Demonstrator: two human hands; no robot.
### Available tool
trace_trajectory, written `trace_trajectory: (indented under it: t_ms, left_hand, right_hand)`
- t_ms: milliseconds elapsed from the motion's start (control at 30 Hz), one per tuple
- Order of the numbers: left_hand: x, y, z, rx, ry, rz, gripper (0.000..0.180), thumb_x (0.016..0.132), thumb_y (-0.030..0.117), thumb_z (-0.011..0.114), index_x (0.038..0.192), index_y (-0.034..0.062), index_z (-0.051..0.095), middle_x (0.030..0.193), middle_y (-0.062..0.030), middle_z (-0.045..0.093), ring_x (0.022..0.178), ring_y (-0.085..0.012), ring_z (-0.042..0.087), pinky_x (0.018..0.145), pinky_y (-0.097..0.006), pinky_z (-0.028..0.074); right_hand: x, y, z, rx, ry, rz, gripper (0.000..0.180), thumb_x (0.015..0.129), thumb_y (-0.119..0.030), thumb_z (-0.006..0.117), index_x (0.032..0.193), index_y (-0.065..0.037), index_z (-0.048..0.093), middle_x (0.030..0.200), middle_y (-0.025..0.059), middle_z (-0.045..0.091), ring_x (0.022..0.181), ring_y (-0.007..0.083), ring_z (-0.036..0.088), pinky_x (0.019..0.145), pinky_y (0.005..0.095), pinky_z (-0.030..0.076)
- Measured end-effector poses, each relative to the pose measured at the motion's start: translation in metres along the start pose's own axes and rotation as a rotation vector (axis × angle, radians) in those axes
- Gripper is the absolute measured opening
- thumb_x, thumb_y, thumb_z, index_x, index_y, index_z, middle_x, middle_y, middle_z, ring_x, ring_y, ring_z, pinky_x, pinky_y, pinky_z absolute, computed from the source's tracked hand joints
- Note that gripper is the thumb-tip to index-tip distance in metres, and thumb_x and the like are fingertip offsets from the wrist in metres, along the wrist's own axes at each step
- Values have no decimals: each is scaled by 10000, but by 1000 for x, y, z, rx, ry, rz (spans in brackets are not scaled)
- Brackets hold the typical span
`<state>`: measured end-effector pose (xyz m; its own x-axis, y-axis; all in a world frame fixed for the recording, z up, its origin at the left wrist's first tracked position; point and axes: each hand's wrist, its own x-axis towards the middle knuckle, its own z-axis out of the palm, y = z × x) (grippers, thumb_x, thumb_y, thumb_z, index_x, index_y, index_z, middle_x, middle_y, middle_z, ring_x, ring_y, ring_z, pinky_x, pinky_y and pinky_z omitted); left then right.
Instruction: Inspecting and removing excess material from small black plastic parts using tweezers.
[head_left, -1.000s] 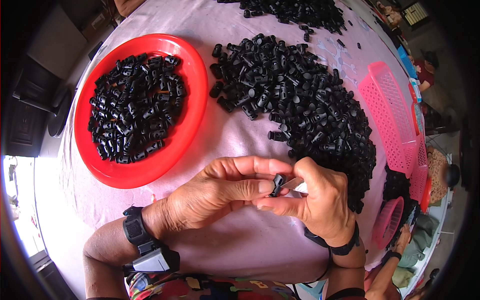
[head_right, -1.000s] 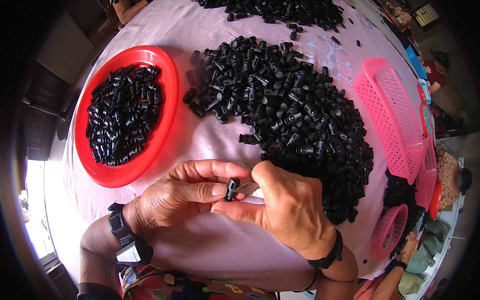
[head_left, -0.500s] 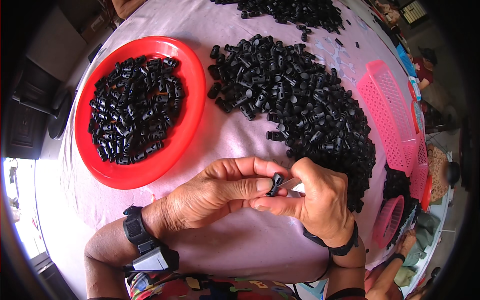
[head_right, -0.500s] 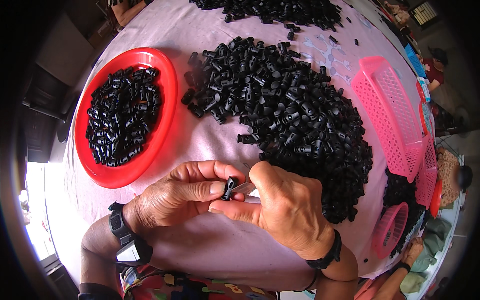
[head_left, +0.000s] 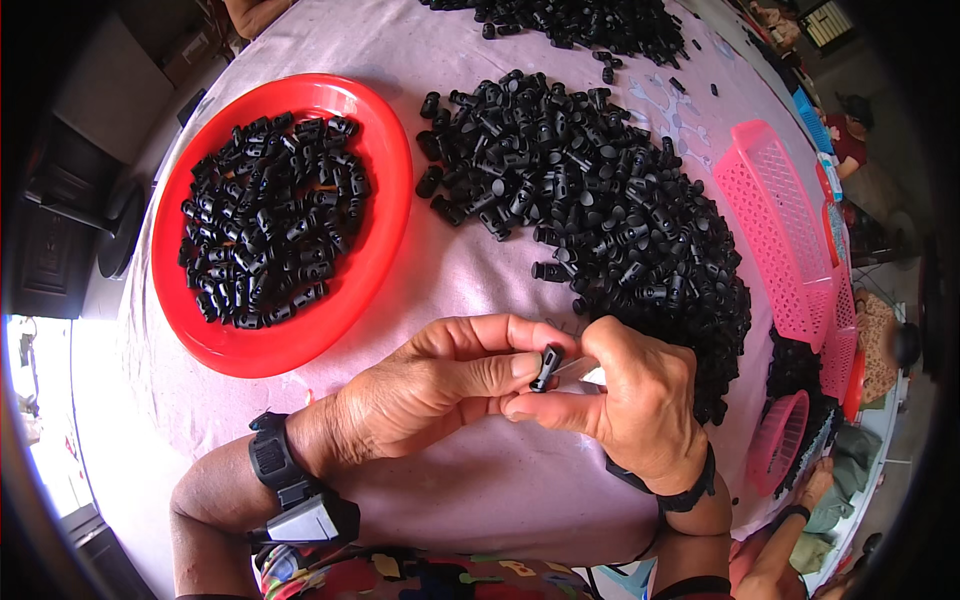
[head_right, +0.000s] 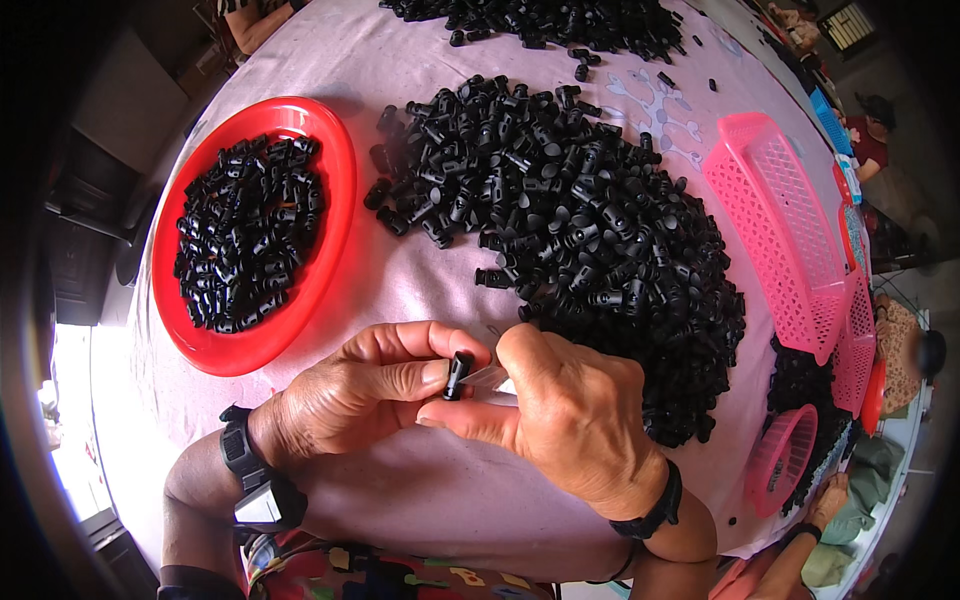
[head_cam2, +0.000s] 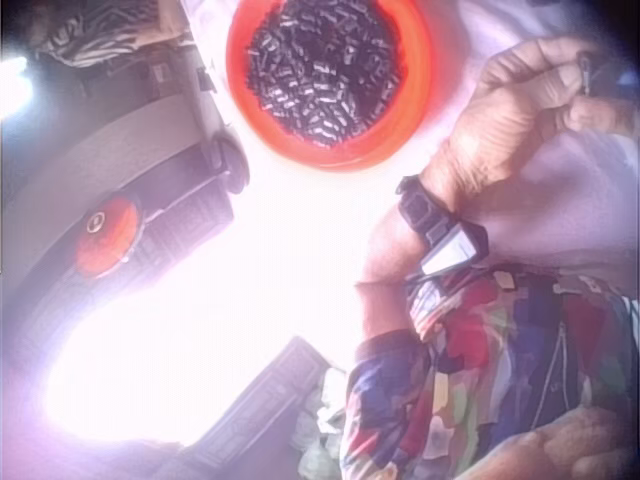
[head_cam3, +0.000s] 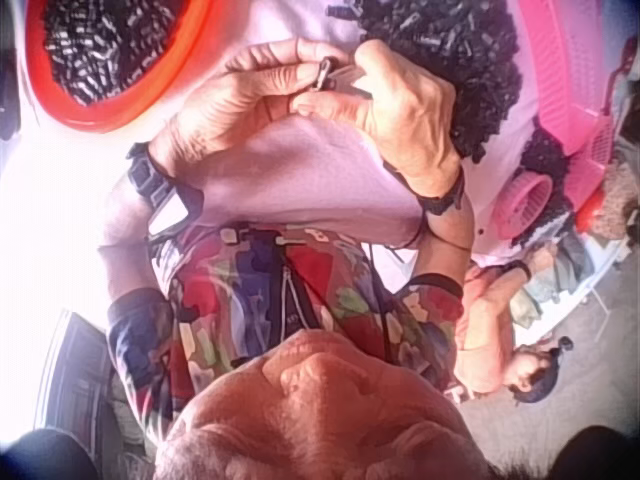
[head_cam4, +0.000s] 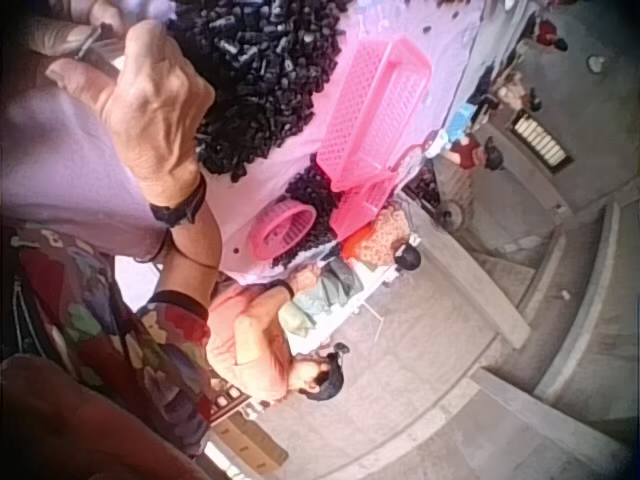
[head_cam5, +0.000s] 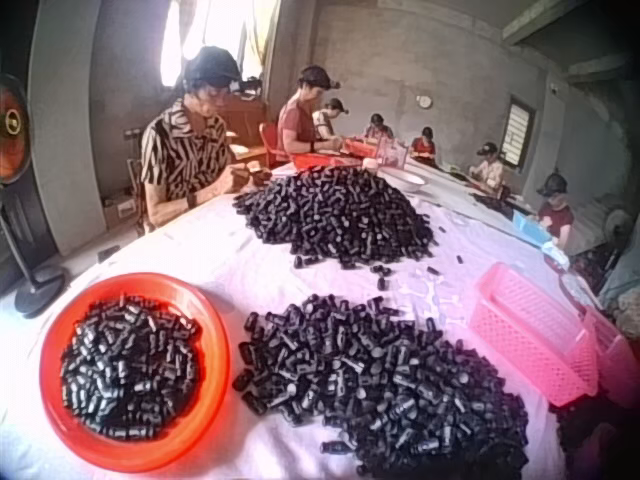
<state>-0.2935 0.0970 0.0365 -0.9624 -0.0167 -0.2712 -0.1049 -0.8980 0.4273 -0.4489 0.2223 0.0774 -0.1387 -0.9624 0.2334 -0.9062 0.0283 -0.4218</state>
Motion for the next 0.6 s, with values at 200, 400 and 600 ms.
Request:
trace_trajectory:
  t_ms: [200,400,600]
  left_hand:
    - [-1,0,0,-5,15,-2,321,950,145,572,1254,40,561,1093,-11,615,950,-74,574,884,-242,469]
    - [1,-2,-2,8,-11,13,313,953,144,568,1247,38,563,1097,-5,610,951,-71,573,888,-238,468]
    - [1,-1,-1,37,2,16,313,956,143,563,1249,33,558,1100,-6,608,952,-72,573,887,-238,468]
  right_hand:
    - [0,1,1,30,8,8,557,622,-479,829,716,-46,490,598,89,608,532,228,642,474,309,490]
    - [-1,2,0,16,-13,16,546,635,-474,819,723,-46,490,607,91,619,538,232,646,474,312,490]
    - [0,-1,0,-6,-33,32,529,647,-466,813,721,-44,502,612,88,625,543,237,647,474,319,490]
